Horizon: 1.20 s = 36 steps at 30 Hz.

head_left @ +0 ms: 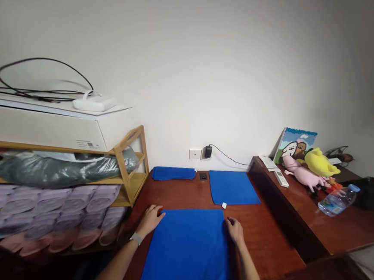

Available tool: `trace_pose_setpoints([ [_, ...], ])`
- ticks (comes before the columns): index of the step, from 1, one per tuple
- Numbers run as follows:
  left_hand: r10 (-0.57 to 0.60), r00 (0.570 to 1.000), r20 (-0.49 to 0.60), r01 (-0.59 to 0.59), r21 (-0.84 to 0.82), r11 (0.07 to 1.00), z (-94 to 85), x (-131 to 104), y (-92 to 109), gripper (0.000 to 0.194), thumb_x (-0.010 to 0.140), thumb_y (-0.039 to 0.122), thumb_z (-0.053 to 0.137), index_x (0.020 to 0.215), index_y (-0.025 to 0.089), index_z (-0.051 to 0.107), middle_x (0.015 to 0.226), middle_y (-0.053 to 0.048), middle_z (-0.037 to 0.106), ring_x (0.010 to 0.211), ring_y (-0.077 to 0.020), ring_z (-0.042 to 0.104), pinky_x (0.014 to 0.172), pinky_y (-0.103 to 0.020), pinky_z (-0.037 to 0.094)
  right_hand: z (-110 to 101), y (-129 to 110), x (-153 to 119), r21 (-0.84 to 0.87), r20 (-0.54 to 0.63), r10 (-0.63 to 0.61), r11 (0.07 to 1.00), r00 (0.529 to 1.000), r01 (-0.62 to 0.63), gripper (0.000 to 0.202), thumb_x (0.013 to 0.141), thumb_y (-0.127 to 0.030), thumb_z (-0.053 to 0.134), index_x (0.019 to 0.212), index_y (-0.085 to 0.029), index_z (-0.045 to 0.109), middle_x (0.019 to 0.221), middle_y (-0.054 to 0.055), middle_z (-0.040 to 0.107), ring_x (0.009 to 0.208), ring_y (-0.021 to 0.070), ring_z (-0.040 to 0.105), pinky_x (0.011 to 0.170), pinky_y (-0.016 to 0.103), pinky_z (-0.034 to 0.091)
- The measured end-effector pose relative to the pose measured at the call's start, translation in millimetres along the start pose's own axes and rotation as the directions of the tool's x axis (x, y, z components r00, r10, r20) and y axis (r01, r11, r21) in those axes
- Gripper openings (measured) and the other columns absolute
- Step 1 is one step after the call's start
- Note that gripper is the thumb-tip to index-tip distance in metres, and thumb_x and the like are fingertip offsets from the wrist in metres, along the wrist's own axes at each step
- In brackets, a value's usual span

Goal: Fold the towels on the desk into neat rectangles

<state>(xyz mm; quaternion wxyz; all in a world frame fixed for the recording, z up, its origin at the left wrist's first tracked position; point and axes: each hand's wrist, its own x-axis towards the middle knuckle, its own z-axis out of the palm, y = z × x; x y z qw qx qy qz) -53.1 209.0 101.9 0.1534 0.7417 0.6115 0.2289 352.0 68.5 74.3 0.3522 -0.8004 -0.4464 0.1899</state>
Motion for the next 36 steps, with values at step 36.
trace_pose_setpoints([
  [36,0.367,0.928,0.061,-0.225,-0.694,0.684,-110.9,-20.6,250.2,0.034,0.089,0.060,0.067,0.096,0.027,0.072,0.093,-0.004,0.076,0.089,-0.0238,0.071,0.082,-0.036,0.061,-239.6,-13.6,28.9,0.149,-0.659,-0.209,0.905,0.723,0.398,0.040,0.087,-0.061,0.069,0.096,-0.024,0.081,0.104,0.010,0.081,0.102,0.0274,0.075,0.103,0.044,0.056],
])
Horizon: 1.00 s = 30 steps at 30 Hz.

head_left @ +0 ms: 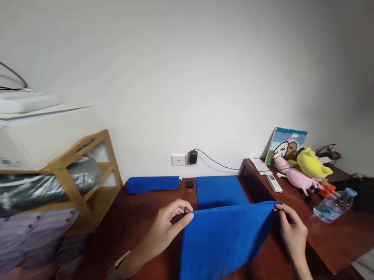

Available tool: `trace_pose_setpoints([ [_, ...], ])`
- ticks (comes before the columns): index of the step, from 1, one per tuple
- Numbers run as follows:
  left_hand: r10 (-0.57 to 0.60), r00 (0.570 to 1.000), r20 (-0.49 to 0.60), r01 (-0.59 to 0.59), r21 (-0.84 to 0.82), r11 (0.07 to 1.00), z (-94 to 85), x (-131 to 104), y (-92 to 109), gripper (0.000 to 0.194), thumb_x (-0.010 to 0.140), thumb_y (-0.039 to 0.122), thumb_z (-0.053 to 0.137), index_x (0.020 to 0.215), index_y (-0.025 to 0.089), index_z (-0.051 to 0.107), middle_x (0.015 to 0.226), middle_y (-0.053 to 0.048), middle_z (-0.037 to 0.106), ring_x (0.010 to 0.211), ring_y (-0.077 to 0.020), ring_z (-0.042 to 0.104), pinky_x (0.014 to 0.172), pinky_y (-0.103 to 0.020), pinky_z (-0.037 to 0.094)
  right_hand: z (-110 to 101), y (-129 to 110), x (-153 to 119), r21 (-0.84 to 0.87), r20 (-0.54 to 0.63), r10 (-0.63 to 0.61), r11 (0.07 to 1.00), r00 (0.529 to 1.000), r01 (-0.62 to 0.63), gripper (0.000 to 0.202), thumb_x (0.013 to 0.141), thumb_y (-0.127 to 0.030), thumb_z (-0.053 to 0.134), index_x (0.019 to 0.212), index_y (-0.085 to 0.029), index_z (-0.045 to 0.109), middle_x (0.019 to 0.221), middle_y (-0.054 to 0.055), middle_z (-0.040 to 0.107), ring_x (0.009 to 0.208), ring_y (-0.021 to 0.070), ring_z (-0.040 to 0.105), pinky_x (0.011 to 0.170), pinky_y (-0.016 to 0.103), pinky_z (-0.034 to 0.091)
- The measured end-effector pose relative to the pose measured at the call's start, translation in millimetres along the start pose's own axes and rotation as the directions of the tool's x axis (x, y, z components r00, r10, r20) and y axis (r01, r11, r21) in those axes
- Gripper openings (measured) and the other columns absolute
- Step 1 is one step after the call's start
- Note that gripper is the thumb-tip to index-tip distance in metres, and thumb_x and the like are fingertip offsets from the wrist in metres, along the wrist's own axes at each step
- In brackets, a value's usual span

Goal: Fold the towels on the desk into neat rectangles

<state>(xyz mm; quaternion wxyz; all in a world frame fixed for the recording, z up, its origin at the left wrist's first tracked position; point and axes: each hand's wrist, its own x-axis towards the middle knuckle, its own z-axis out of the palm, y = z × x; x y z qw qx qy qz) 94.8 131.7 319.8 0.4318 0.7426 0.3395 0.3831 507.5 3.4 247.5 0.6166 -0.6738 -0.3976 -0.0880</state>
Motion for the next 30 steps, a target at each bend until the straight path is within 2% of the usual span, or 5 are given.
trace_pose_setpoints([
  [4,0.042,0.998,-0.050,-0.046,-0.083,0.995,22.1,82.5,-38.5,0.031,0.088,0.054,0.072,0.097,0.024,0.070,0.094,-0.003,0.076,0.089,-0.0220,0.073,0.082,-0.034,0.061,57.9,40.5,65.7,-0.037,-0.009,0.006,0.999,1.000,-0.006,0.040,0.088,-0.057,0.063,0.098,-0.022,0.081,0.101,0.010,0.082,0.100,0.0278,0.075,0.100,0.042,0.057],
  [8,0.055,0.985,-0.165,-0.053,0.016,0.998,46.1,187.5,-114.8,0.032,0.090,0.049,0.068,0.099,0.019,0.070,0.100,-0.008,0.079,0.098,-0.0236,0.075,0.089,-0.035,0.061,151.1,78.1,126.3,-0.085,0.129,0.040,0.996,0.991,-0.029,0.043,0.090,-0.044,0.049,0.103,-0.017,0.080,0.111,0.015,0.081,0.109,0.0301,0.074,0.108,0.048,0.054],
  [14,0.068,0.928,-0.367,0.025,0.244,0.970,95.6,248.1,-222.8,0.031,0.098,0.037,0.052,0.109,0.015,0.071,0.120,-0.019,0.075,0.120,-0.0339,0.068,0.112,-0.056,0.050,245.9,131.4,100.1,-0.141,0.256,0.012,0.990,0.967,0.025,0.049,0.092,-0.028,0.042,0.124,-0.013,0.076,0.169,0.018,0.040,0.142,0.0321,0.057,0.116,0.047,0.050],
  [21,0.130,0.977,-0.167,-0.027,0.512,0.859,133.2,198.3,-297.5,0.041,0.102,0.046,0.050,0.126,0.024,0.074,0.146,-0.011,0.068,0.139,-0.0321,0.061,0.120,-0.052,0.048,189.3,189.0,25.8,-0.251,0.289,-0.271,0.904,0.918,0.346,0.049,0.101,-0.026,0.039,0.143,-0.022,0.065,0.175,0.010,0.031,0.159,0.0294,0.033,0.127,0.054,0.039],
  [30,0.147,0.989,-0.008,-0.096,0.725,0.682,88.5,145.6,-326.2,0.046,0.103,0.042,0.049,0.141,0.025,0.069,0.155,-0.011,0.063,0.145,-0.0342,0.057,0.122,-0.056,0.047,143.1,231.4,-43.7,-0.646,0.390,0.134,0.745,0.911,0.167,0.064,0.103,-0.057,0.032,0.139,-0.020,0.069,0.148,0.016,0.062,0.131,0.0346,0.061,0.109,0.051,0.052],
])
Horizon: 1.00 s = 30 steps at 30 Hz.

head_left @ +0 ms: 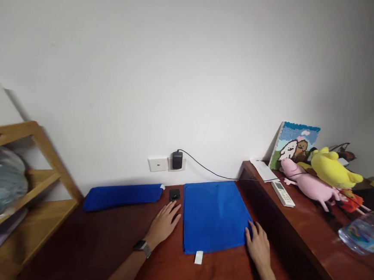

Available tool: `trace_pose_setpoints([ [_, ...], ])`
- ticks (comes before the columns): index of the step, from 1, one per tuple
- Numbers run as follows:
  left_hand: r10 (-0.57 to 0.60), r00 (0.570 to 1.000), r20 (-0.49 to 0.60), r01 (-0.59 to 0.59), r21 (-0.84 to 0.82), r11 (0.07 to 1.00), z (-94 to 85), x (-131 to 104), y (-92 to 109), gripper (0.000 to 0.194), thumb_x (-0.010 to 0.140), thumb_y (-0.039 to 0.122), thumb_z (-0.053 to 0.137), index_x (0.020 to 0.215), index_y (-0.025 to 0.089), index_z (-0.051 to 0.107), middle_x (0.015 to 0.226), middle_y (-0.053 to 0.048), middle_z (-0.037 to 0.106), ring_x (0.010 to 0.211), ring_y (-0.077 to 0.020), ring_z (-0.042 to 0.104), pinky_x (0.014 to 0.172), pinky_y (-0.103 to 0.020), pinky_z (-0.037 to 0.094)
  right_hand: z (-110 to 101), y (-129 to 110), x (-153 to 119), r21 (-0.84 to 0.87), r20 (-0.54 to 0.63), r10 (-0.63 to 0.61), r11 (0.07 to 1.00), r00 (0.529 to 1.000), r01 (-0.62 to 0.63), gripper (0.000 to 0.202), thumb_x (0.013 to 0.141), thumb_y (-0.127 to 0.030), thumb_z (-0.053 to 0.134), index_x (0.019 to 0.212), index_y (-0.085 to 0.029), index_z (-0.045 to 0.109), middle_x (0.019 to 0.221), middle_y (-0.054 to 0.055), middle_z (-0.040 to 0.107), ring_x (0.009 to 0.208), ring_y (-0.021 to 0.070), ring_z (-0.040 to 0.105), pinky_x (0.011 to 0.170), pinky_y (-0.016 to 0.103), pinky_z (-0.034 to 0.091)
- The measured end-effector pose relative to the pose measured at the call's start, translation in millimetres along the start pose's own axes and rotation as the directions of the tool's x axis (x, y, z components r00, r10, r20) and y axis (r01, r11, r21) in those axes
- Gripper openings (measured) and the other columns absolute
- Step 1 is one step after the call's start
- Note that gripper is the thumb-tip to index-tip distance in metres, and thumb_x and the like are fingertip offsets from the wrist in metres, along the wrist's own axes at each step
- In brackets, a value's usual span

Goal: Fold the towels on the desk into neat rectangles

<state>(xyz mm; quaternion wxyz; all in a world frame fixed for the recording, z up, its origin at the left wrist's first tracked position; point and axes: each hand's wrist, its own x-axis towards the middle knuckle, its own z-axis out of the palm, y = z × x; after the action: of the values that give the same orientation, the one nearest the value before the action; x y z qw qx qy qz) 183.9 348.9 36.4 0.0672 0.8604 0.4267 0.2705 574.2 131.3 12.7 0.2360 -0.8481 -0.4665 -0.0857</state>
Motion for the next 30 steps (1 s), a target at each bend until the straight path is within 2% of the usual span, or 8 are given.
trace_pose_setpoints([
  [4,-0.067,0.997,-0.036,0.069,0.042,0.997,-38.9,-54.7,-29.9,0.045,0.101,0.035,0.047,0.136,0.023,0.072,0.152,-0.011,0.066,0.141,-0.0333,0.061,0.122,-0.056,0.047,-5.0,3.8,-3.1,-0.006,0.008,-0.001,1.000,1.000,0.001,0.073,0.101,-0.056,0.022,0.139,-0.016,0.069,0.144,0.020,0.065,0.127,0.0391,0.062,0.108,0.056,0.051],
  [9,-0.235,0.967,-0.094,0.246,0.127,0.961,-119.8,-157.6,-106.5,0.041,0.096,0.036,0.049,0.124,0.023,0.076,0.142,-0.013,0.073,0.137,-0.0350,0.064,0.122,-0.058,0.047,-19.2,-31.0,-9.7,0.080,-0.125,-0.012,0.997,0.992,0.023,0.070,0.100,-0.057,0.020,0.125,-0.023,0.075,0.146,0.021,0.061,0.129,0.0434,0.060,0.110,0.060,0.049],
  [11,-0.288,0.954,-0.087,0.298,0.140,0.944,-144.7,-192.7,-132.2,0.043,0.096,0.039,0.050,0.128,0.024,0.075,0.145,-0.012,0.072,0.139,-0.0348,0.063,0.123,-0.055,0.045,-19.9,-70.5,-22.9,0.180,-0.131,-0.096,0.976,0.987,0.119,0.060,0.101,-0.056,0.025,0.113,-0.028,0.077,0.136,0.019,0.066,0.123,0.0417,0.064,0.108,0.059,0.052],
  [14,-0.298,0.951,-0.077,0.305,0.112,0.946,-161.6,-219.4,-148.1,0.045,0.099,0.040,0.048,0.136,0.028,0.071,0.150,-0.007,0.068,0.142,-0.0325,0.060,0.123,-0.052,0.045,-13.2,-157.7,-48.8,0.365,-0.057,-0.307,0.879,0.950,0.306,0.043,0.103,-0.047,0.038,0.105,-0.028,0.076,0.116,0.013,0.073,0.110,0.0335,0.070,0.101,0.049,0.057],
  [18,-0.276,0.952,-0.132,0.292,0.125,0.948,-161.8,-221.2,-139.7,0.043,0.101,0.042,0.049,0.134,0.027,0.072,0.146,-0.009,0.071,0.136,-0.0316,0.064,0.118,-0.054,0.051,2.7,-299.0,-74.6,0.413,0.072,-0.617,0.733,0.783,0.540,0.034,0.103,-0.025,0.043,0.113,-0.025,0.076,0.117,0.011,0.073,0.107,0.0248,0.070,0.098,0.038,0.056],
  [23,-0.249,0.950,-0.187,0.280,0.164,0.946,-157.1,-224.5,-134.6,0.041,0.102,0.034,0.049,0.135,0.030,0.072,0.143,-0.006,0.072,0.133,-0.0287,0.066,0.113,-0.050,0.056,28.1,-451.1,-76.9,0.280,0.294,-0.736,0.676,0.610,0.681,0.048,0.097,-0.019,0.051,0.141,-0.026,0.067,0.154,0.010,0.059,0.127,0.0288,0.060,0.104,0.042,0.049],
  [26,-0.242,0.950,-0.197,0.279,0.190,0.941,-154.6,-229.8,-134.6,0.041,0.102,0.032,0.050,0.137,0.031,0.071,0.144,-0.006,0.071,0.133,-0.0283,0.065,0.113,-0.050,0.055,51.7,-502.8,-68.3,0.243,0.379,-0.714,0.691,0.589,0.681,0.047,0.099,-0.020,0.051,0.143,-0.025,0.065,0.162,0.010,0.052,0.131,0.0299,0.056,0.106,0.044,0.046],
  [30,-0.239,0.950,-0.199,0.278,0.194,0.941,-152.9,-233.0,-132.3,0.041,0.102,0.030,0.050,0.139,0.032,0.069,0.146,-0.005,0.070,0.135,-0.0274,0.063,0.114,-0.049,0.053,81.7,-528.1,-56.5,0.233,0.400,-0.651,0.753,0.645,0.616,0.050,0.101,-0.012,0.042,0.145,-0.023,0.062,0.158,0.014,0.056,0.131,0.0291,0.056,0.109,0.045,0.041],
])
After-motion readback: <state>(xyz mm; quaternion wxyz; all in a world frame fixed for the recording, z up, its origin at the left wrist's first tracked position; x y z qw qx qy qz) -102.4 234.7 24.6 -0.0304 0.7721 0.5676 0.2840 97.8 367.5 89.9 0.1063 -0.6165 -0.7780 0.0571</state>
